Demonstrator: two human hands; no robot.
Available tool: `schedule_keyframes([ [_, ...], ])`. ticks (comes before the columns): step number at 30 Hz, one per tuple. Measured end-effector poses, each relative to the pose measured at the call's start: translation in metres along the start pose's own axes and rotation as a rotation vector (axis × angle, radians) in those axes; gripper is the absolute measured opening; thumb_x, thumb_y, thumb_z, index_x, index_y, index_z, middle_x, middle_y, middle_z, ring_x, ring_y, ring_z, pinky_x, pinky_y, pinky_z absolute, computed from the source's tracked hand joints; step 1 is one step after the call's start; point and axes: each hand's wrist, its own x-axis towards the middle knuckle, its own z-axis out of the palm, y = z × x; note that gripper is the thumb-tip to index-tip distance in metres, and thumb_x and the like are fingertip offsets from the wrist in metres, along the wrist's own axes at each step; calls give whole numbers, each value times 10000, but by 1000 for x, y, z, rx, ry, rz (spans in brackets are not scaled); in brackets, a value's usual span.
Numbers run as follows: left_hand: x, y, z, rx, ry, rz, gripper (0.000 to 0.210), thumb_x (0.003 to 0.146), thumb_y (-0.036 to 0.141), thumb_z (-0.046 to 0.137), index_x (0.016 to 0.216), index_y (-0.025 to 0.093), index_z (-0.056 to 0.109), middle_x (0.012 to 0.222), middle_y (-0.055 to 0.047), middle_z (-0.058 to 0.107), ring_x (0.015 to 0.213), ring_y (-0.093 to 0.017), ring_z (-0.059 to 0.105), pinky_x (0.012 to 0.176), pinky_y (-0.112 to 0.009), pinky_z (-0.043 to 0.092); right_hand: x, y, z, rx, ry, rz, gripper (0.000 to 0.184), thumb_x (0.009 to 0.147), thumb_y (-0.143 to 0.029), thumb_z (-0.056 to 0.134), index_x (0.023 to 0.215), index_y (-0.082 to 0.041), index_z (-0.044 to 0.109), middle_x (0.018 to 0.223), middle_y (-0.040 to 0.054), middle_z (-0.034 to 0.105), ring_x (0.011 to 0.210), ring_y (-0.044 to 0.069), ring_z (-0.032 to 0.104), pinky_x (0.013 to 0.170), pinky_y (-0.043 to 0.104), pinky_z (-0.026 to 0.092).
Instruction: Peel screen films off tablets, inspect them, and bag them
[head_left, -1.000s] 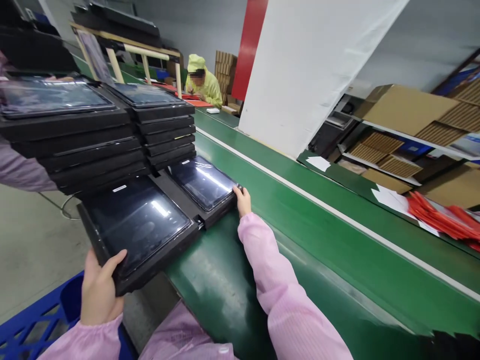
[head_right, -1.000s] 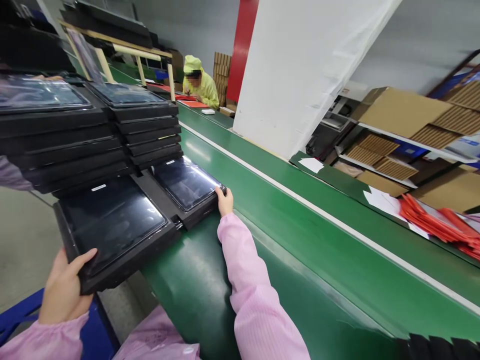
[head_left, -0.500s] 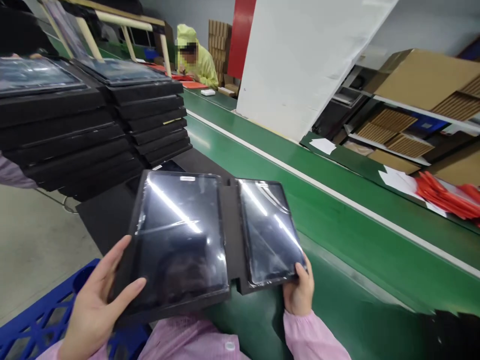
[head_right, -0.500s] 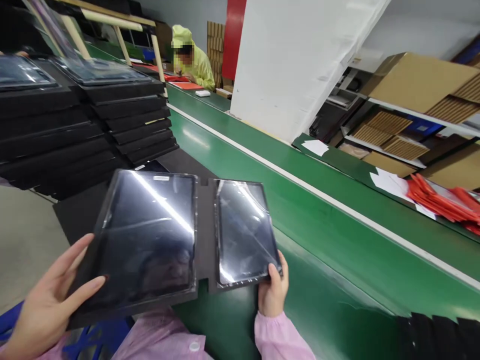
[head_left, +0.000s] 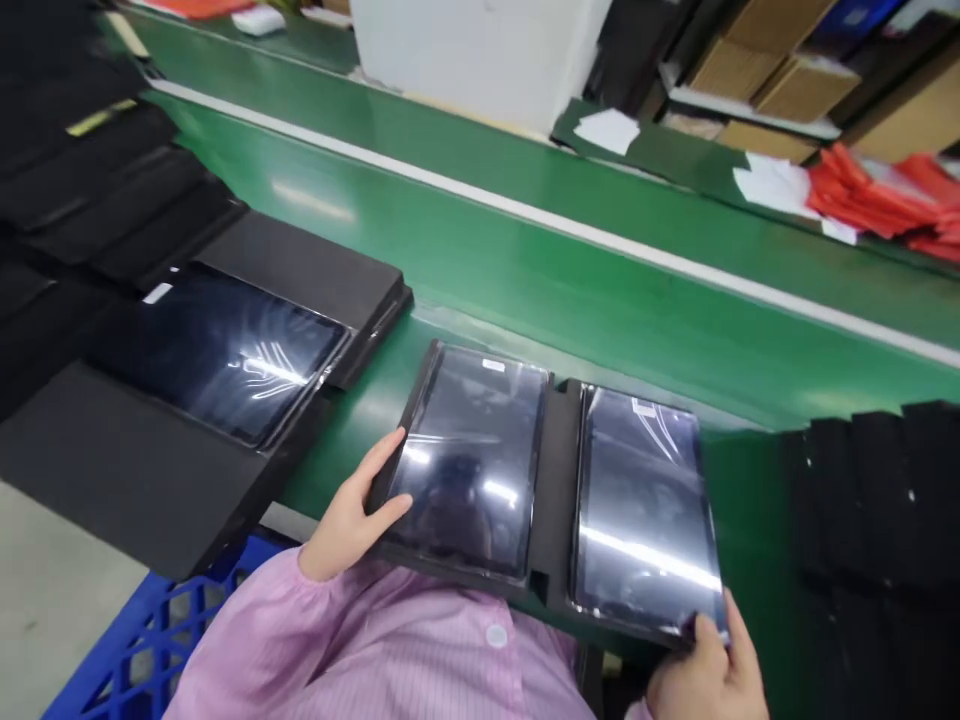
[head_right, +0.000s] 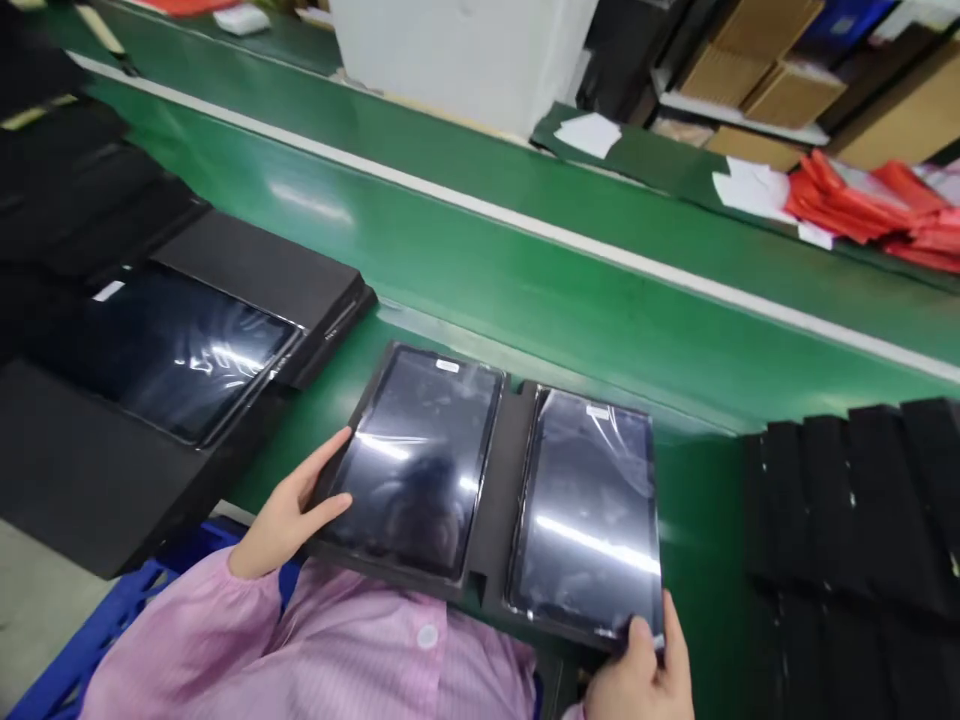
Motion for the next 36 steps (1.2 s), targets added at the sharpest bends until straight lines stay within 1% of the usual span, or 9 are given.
schedule_keyframes([
  [4, 0, -11, -5, 14, 57, 105, 619, 963, 279, 620, 1540, 317, 399, 1646, -62, 320, 1532, -250, 264, 1265, -455, 226, -4, -11, 14, -44, 33, -30, 600, 801, -393, 684, 1296, -54, 676, 1300, 204, 692, 1247, 434, 627, 1114, 652, 428],
  [10, -13, -10, -30, 293, -178, 323, 715, 932, 320, 636, 1576, 294, 325, 1655, -117, 282, 1531, -318, 254, 1229, -548, 278, 1, -15, 17, 21, 60, 2, 494, 788, -286, 657, 1250, -122, 721, 1217, 150, 744, 1218, 429, 655, 1119, 682, 436],
  [15, -16, 5, -43, 622, -238, 397, 630, 913, 297, 680, 1497, 215, 458, 1606, -177, 361, 1501, -348, 322, 1178, -582, 370, 11, -15, 24, 42, 133, 17, 340, 733, -270, 716, 1052, -350, 805, 1006, 18, 801, 1085, 449, 713, 1052, 690, 512],
  [21, -3, 10, -59, 697, -258, 475, 491, 901, 398, 718, 1339, 193, 631, 1530, -181, 476, 1418, -338, 465, 1171, -559, 406, 13, -15, 16, 1, -1, 0, 279, 850, -356, 649, 1075, -478, 760, 1049, -87, 783, 1120, 431, 699, 1026, 712, 527],
  [25, -2, 4, -65, 659, -257, 479, 457, 893, 420, 723, 1312, 250, 653, 1551, -131, 464, 1407, -324, 483, 1173, -537, 417, 38, -34, 4, -123, -206, 26, 265, 866, -367, 672, 1100, -460, 754, 1069, -12, 779, 1072, 412, 717, 1028, 680, 537],
  [27, -3, -1, -64, 637, -245, 464, 515, 898, 434, 716, 1378, 290, 599, 1563, -114, 451, 1418, -324, 469, 1170, -550, 416, 57, -54, 7, -214, -270, -96, 273, 861, -368, 689, 1118, -434, 751, 1054, 32, 779, 1049, 411, 723, 1010, 676, 542],
  [31, -5, -13, -54, 611, -181, 423, 837, 875, 557, 699, 1576, 301, 320, 1560, -158, 443, 1435, -382, 426, 1126, -623, 433, 87, -107, 54, -321, -547, -605, 310, 906, -384, 642, 1205, -344, 714, 1173, 65, 739, 1140, 390, 689, 1015, 628, 531],
  [34, -5, -20, -45, 602, -122, 430, 978, 844, 635, 689, 1612, 260, 216, 1550, -201, 439, 1436, -419, 409, 1112, -641, 437, 99, -141, 122, -293, -820, -915, 364, 929, -388, 603, 1242, -225, 696, 1223, 116, 724, 1148, 360, 689, 1006, 569, 552],
  [36, -5, -22, -43, 608, -96, 427, 1017, 832, 660, 687, 1617, 238, 197, 1545, -214, 440, 1437, -426, 404, 1116, -634, 436, 101, -156, 172, -292, -912, -949, 390, 915, -358, 622, 1239, -155, 697, 1246, 158, 715, 1171, 357, 676, 1037, 560, 529],
])
